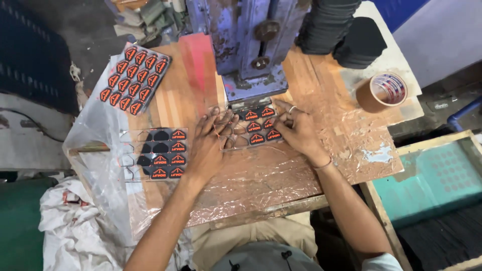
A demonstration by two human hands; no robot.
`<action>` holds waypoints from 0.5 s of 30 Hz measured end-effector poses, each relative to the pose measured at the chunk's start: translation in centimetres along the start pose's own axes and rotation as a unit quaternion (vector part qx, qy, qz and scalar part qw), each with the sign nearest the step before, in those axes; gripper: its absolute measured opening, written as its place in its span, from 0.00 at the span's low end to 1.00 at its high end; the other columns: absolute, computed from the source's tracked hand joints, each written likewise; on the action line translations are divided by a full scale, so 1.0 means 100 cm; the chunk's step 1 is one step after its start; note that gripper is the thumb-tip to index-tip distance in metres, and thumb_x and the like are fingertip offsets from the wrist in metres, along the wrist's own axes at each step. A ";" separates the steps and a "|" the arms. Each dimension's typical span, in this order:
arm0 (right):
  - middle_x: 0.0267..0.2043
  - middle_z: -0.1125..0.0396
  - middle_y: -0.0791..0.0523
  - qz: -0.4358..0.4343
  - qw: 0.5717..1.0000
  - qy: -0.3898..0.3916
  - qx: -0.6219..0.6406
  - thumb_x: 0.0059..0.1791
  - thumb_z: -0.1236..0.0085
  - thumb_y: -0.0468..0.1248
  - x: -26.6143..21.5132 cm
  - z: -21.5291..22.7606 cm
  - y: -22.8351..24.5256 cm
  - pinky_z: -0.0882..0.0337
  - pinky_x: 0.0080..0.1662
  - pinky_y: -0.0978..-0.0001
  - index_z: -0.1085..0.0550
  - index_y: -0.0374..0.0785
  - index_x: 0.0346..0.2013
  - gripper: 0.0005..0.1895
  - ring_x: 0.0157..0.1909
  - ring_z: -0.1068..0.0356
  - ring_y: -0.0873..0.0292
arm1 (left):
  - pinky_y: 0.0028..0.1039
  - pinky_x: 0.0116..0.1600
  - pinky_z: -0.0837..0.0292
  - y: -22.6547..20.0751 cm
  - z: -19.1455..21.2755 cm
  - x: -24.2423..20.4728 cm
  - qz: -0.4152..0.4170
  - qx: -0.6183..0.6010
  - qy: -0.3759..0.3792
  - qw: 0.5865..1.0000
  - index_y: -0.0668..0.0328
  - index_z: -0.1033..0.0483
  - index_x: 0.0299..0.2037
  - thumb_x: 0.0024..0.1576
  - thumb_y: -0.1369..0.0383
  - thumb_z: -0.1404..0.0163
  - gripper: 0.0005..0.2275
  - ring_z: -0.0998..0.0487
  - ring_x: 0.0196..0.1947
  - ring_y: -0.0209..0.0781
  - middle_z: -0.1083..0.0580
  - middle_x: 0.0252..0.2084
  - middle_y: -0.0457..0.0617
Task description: The person places a black fabric piece under a heat press, aligns a sheet of orange triangular patches, and presses them onto the fabric. They then remove the fabric and the patch backing, repeating the process for multiple items.
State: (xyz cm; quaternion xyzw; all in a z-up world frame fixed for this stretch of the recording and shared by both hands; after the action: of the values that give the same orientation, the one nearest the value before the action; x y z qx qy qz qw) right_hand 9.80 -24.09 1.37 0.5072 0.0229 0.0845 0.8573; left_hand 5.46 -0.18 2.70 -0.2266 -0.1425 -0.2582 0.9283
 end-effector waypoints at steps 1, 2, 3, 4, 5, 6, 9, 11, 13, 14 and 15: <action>0.24 0.32 0.60 -0.002 1.000 -0.001 0.000 0.50 0.40 0.28 -0.005 0.002 0.005 0.38 0.27 0.79 0.33 0.28 0.67 0.30 0.24 0.39 0.73 | 0.52 0.74 0.51 -0.003 0.008 -0.002 -0.001 -0.001 0.002 1.000 0.58 0.30 0.68 0.57 0.66 0.50 0.26 0.41 0.73 0.61 0.35 0.71 0.55; 0.26 0.30 0.60 0.024 0.999 0.004 0.028 0.51 0.41 0.29 -0.009 0.004 0.012 0.35 0.29 0.80 0.34 0.28 0.67 0.29 0.27 0.37 0.74 | 0.52 0.74 0.49 -0.006 0.018 -0.003 -0.011 -0.003 -0.011 1.000 0.58 0.29 0.67 0.59 0.65 0.48 0.24 0.39 0.72 0.60 0.34 0.70 0.53; 0.29 0.28 0.61 0.049 0.997 0.008 0.054 0.52 0.42 0.29 -0.012 0.006 0.019 0.32 0.31 0.81 0.34 0.28 0.67 0.28 0.29 0.35 0.75 | 0.51 0.74 0.47 -0.009 0.027 -0.003 -0.022 -0.005 -0.025 0.999 0.58 0.28 0.66 0.61 0.64 0.47 0.22 0.37 0.71 0.60 0.33 0.69 0.52; 0.29 0.28 0.61 0.048 0.997 0.007 0.054 0.52 0.42 0.29 -0.025 0.011 0.035 0.32 0.31 0.81 0.34 0.28 0.67 0.28 0.29 0.35 0.75 | 0.51 0.74 0.47 -0.008 0.045 -0.009 -0.023 -0.007 -0.024 0.999 0.58 0.28 0.66 0.61 0.64 0.47 0.22 0.37 0.71 0.60 0.33 0.69 0.52; 0.26 0.30 0.60 -0.012 0.998 0.018 0.051 0.52 0.42 0.30 -0.035 0.014 0.044 0.35 0.26 0.79 0.35 0.31 0.67 0.29 0.24 0.36 0.73 | 0.51 0.72 0.45 0.002 0.064 -0.013 0.039 0.025 -0.022 0.999 0.61 0.26 0.58 0.55 0.59 0.43 0.23 0.36 0.69 0.61 0.32 0.67 0.57; 0.23 0.31 0.60 -0.072 0.996 0.029 0.048 0.51 0.43 0.31 -0.045 0.017 0.054 0.37 0.21 0.76 0.36 0.35 0.67 0.29 0.18 0.36 0.71 | 0.52 0.71 0.43 0.012 0.084 -0.018 0.101 0.057 -0.020 0.993 0.63 0.25 0.51 0.49 0.54 0.38 0.25 0.34 0.67 0.62 0.31 0.65 0.62; 0.27 0.28 0.61 -0.009 0.998 -0.029 -0.050 0.49 0.39 0.31 -0.078 0.035 0.036 0.33 0.23 0.78 0.30 0.32 0.61 0.25 0.20 0.32 0.71 | 0.54 0.67 0.42 0.102 0.115 -0.093 0.213 0.143 -0.028 0.966 0.77 0.28 0.58 0.37 0.45 0.32 0.45 0.34 0.64 0.68 0.32 0.64 0.71; 0.26 0.28 0.60 -0.006 0.999 -0.028 -0.040 0.50 0.41 0.31 -0.092 0.036 0.020 0.33 0.25 0.78 0.29 0.33 0.61 0.24 0.22 0.32 0.71 | 0.48 0.61 0.36 0.161 0.110 -0.153 0.326 0.003 0.018 0.945 0.76 0.29 0.58 0.41 0.49 0.32 0.41 0.29 0.57 0.61 0.28 0.57 0.69; 0.25 0.29 0.59 -0.001 0.999 -0.031 -0.030 0.51 0.42 0.30 -0.101 0.036 0.013 0.33 0.27 0.78 0.28 0.34 0.61 0.22 0.23 0.33 0.72 | 0.43 0.55 0.30 0.183 0.106 -0.197 0.423 -0.139 0.061 0.893 0.75 0.30 0.58 0.46 0.53 0.32 0.37 0.25 0.50 0.54 0.24 0.51 0.66; 0.27 0.27 0.59 0.008 0.998 -0.041 -0.051 0.51 0.40 0.31 -0.103 0.036 0.015 0.32 0.29 0.78 0.27 0.34 0.59 0.21 0.25 0.32 0.71 | 0.39 0.50 0.28 0.179 0.113 -0.211 0.468 -0.147 0.036 0.871 0.73 0.26 0.54 0.47 0.57 0.33 0.30 0.24 0.45 0.49 0.22 0.45 0.62; 0.30 0.26 0.59 0.013 0.996 -0.049 -0.073 0.51 0.37 0.31 -0.109 0.036 0.015 0.31 0.31 0.77 0.25 0.35 0.57 0.19 0.27 0.32 0.71 | 0.35 0.46 0.26 0.173 0.117 -0.229 0.513 -0.157 0.015 0.844 0.70 0.22 0.50 0.49 0.61 0.33 0.24 0.22 0.40 0.43 0.20 0.40 0.57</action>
State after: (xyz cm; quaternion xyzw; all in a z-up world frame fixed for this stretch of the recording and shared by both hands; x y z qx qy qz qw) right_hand -0.70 -28.33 3.95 0.4467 -0.0323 0.0721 0.8912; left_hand -5.77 28.28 -1.96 -0.4063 0.0504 0.2327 0.8822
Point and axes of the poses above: each hand's wrist, its own x-axis towards the middle knuckle, its own z-axis out of the back of the hand, y = z × x, the point moved 6 cm from there along x, towards the middle knuckle
